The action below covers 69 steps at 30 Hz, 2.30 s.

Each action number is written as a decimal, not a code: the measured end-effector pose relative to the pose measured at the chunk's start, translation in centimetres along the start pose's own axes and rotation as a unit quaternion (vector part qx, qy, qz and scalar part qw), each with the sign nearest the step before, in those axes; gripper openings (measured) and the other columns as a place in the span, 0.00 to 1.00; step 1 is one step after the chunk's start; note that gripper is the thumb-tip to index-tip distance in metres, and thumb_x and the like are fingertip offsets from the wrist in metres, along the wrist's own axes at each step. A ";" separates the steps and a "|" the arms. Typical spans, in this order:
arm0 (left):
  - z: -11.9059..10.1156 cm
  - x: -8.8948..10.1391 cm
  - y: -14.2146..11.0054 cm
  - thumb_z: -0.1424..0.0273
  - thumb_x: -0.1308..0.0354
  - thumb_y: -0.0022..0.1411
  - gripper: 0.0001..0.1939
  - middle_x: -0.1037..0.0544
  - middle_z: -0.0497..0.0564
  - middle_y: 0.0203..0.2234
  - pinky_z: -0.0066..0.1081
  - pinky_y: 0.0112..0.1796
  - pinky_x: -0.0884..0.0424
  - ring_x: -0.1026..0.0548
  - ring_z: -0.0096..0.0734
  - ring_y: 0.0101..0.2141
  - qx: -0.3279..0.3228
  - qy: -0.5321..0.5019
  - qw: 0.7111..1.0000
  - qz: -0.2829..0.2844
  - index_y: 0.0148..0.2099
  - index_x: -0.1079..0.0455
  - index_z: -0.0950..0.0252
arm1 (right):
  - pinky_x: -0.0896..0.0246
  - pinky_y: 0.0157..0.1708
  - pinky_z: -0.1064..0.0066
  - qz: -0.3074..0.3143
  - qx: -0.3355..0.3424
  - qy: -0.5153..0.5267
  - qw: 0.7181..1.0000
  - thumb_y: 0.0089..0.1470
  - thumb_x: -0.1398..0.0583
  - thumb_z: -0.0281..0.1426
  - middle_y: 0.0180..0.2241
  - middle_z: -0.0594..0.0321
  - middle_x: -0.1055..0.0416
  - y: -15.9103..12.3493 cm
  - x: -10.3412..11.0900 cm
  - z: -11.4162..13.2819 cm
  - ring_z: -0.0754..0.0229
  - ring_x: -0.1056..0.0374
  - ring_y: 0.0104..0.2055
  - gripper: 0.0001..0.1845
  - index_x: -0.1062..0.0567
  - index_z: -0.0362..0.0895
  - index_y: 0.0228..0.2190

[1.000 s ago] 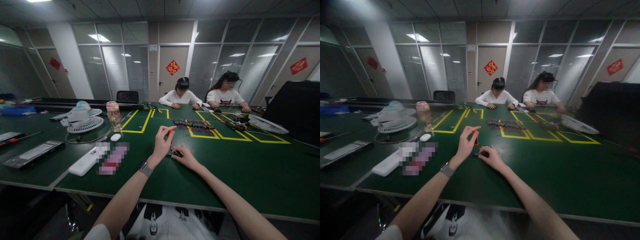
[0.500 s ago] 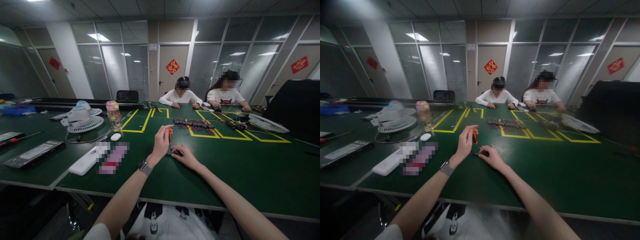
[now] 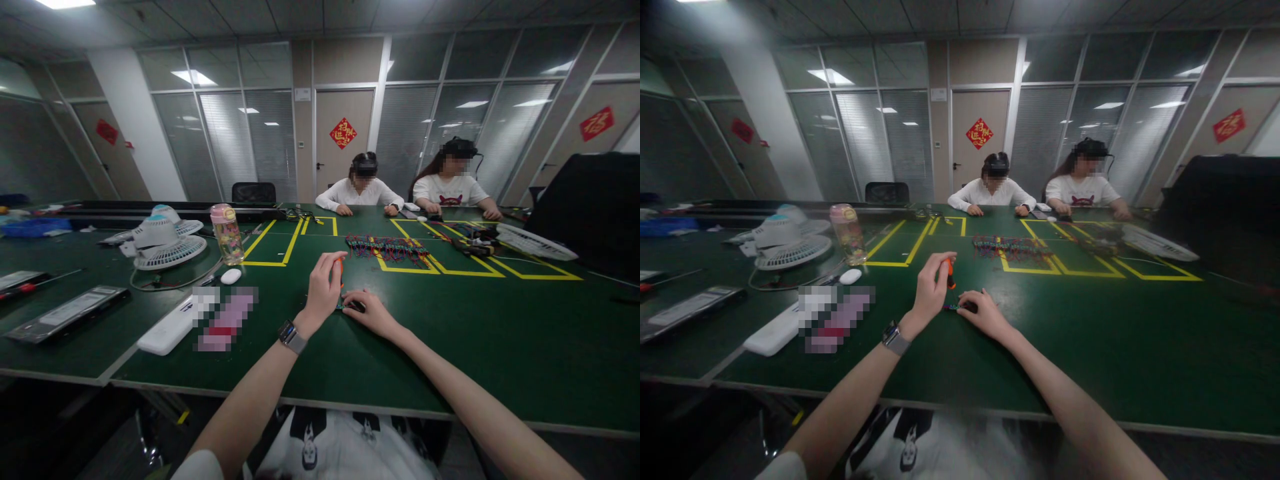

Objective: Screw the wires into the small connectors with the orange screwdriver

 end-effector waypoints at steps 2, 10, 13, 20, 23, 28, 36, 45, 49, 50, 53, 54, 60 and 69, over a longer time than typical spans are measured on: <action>-0.2 0.2 0.0 0.68 0.52 0.66 0.11 0.32 0.52 0.39 0.31 0.44 0.34 0.31 0.31 0.41 -0.010 0.031 0.999 -0.013 0.47 0.30 0.62 | 0.61 0.58 0.40 0.003 -0.001 -0.002 1.000 0.51 0.39 0.35 0.42 0.58 0.24 0.0 -0.1 -0.1 0.51 0.32 0.50 0.07 0.25 0.47 0.32; -0.7 -0.2 -0.1 0.73 0.59 0.69 0.16 0.29 0.53 0.41 0.31 0.45 0.34 0.30 0.30 0.43 -0.032 0.020 0.999 0.012 0.53 0.35 0.63 | 0.63 0.58 0.39 -0.002 -0.002 0.003 1.000 0.50 0.39 0.34 0.42 0.57 0.24 0.0 0.0 0.1 0.51 0.31 0.50 0.06 0.25 0.46 0.32; -1.0 -0.2 -0.4 0.71 0.56 0.68 0.14 0.30 0.53 0.40 0.32 0.45 0.33 0.31 0.31 0.43 -0.048 0.040 0.998 0.010 0.51 0.33 0.62 | 0.62 0.58 0.39 -0.003 -0.002 0.004 1.000 0.50 0.39 0.34 0.41 0.58 0.24 0.0 0.0 0.2 0.51 0.31 0.49 0.06 0.25 0.46 0.32; -1.3 -0.4 -0.4 0.71 0.57 0.68 0.16 0.31 0.53 0.40 0.31 0.43 0.33 0.31 0.30 0.41 -0.049 0.054 0.997 0.011 0.54 0.35 0.62 | 0.62 0.58 0.41 -0.003 -0.004 0.005 1.000 0.50 0.40 0.34 0.41 0.58 0.24 0.0 0.1 0.4 0.52 0.30 0.47 0.06 0.25 0.46 0.31; -1.4 -0.6 -0.4 0.73 0.59 0.68 0.16 0.29 0.54 0.41 0.33 0.45 0.33 0.30 0.32 0.43 -0.049 0.033 0.998 0.022 0.53 0.36 0.63 | 0.62 0.58 0.40 -0.002 -0.005 0.007 1.000 0.50 0.40 0.34 0.41 0.59 0.24 0.0 0.1 0.3 0.52 0.30 0.47 0.06 0.25 0.46 0.31; -1.1 -0.1 -0.4 0.67 0.48 0.65 0.10 0.33 0.52 0.37 0.30 0.41 0.33 0.31 0.30 0.38 -0.037 0.063 0.997 -0.012 0.46 0.30 0.62 | 0.63 0.59 0.41 0.004 -0.006 0.004 1.000 0.50 0.40 0.34 0.42 0.59 0.24 0.0 0.0 0.2 0.52 0.31 0.47 0.06 0.25 0.46 0.32; -1.2 -0.4 -0.4 0.71 0.56 0.68 0.14 0.31 0.53 0.40 0.32 0.44 0.33 0.31 0.31 0.42 -0.040 0.035 0.999 0.004 0.51 0.33 0.62 | 0.64 0.58 0.39 0.004 -0.002 0.009 1.000 0.50 0.40 0.34 0.41 0.58 0.24 0.0 -0.1 0.1 0.51 0.31 0.48 0.06 0.25 0.46 0.31; -1.0 -0.5 -0.5 0.71 0.60 0.69 0.16 0.30 0.53 0.40 0.31 0.44 0.34 0.31 0.30 0.42 -0.034 0.026 0.999 0.013 0.54 0.35 0.61 | 0.62 0.59 0.41 -0.002 -0.009 0.002 1.000 0.50 0.39 0.33 0.42 0.59 0.24 0.0 0.0 0.1 0.53 0.31 0.48 0.06 0.25 0.46 0.32; -0.9 -0.5 -0.6 0.68 0.53 0.67 0.13 0.32 0.52 0.39 0.31 0.42 0.33 0.31 0.31 0.40 -0.031 0.052 0.998 0.006 0.50 0.32 0.61 | 0.61 0.58 0.41 0.001 -0.013 0.000 1.000 0.50 0.40 0.34 0.42 0.59 0.25 0.0 0.0 0.3 0.53 0.30 0.47 0.06 0.25 0.46 0.31; -0.8 -0.4 -0.6 0.67 0.51 0.66 0.12 0.33 0.52 0.38 0.30 0.41 0.33 0.31 0.30 0.39 -0.029 0.060 0.998 0.002 0.49 0.32 0.61 | 0.62 0.58 0.41 0.000 -0.014 -0.001 1.000 0.50 0.40 0.34 0.42 0.59 0.25 0.0 0.0 0.3 0.52 0.30 0.47 0.06 0.25 0.46 0.31; -0.7 -0.5 -0.6 0.68 0.53 0.67 0.13 0.33 0.51 0.37 0.30 0.40 0.33 0.31 0.29 0.37 -0.026 0.062 0.998 0.003 0.50 0.33 0.61 | 0.62 0.58 0.41 0.001 -0.014 0.001 1.000 0.50 0.39 0.33 0.42 0.58 0.25 0.0 0.0 0.4 0.52 0.31 0.47 0.06 0.25 0.46 0.32; -0.7 -0.6 -0.5 0.70 0.55 0.68 0.14 0.32 0.52 0.37 0.30 0.40 0.33 0.31 0.29 0.38 -0.024 0.056 0.998 0.006 0.52 0.34 0.61 | 0.62 0.59 0.41 0.001 -0.014 0.003 1.000 0.50 0.39 0.33 0.42 0.58 0.25 0.0 0.1 0.4 0.52 0.31 0.47 0.05 0.25 0.46 0.32; -0.6 -0.3 -0.5 0.70 0.55 0.68 0.13 0.32 0.53 0.40 0.32 0.44 0.33 0.31 0.31 0.42 -0.022 0.050 0.999 -0.004 0.50 0.33 0.62 | 0.62 0.58 0.41 0.000 -0.016 0.004 1.000 0.50 0.39 0.32 0.42 0.58 0.24 0.0 0.1 0.4 0.52 0.32 0.49 0.05 0.25 0.46 0.31; -0.7 -0.3 -0.4 0.73 0.58 0.68 0.15 0.31 0.52 0.43 0.30 0.47 0.35 0.31 0.30 0.45 -0.026 0.043 0.999 -0.004 0.53 0.35 0.62 | 0.61 0.58 0.40 -0.010 -0.008 0.007 1.000 0.50 0.39 0.32 0.40 0.59 0.24 0.0 0.1 0.3 0.51 0.32 0.49 0.05 0.25 0.46 0.31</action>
Point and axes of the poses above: each hand's wrist, its own y-axis towards the middle knuckle, its own x-axis out of the back of the hand, z = x × y, the point moved 10 cm from there along y, towards the middle knuckle
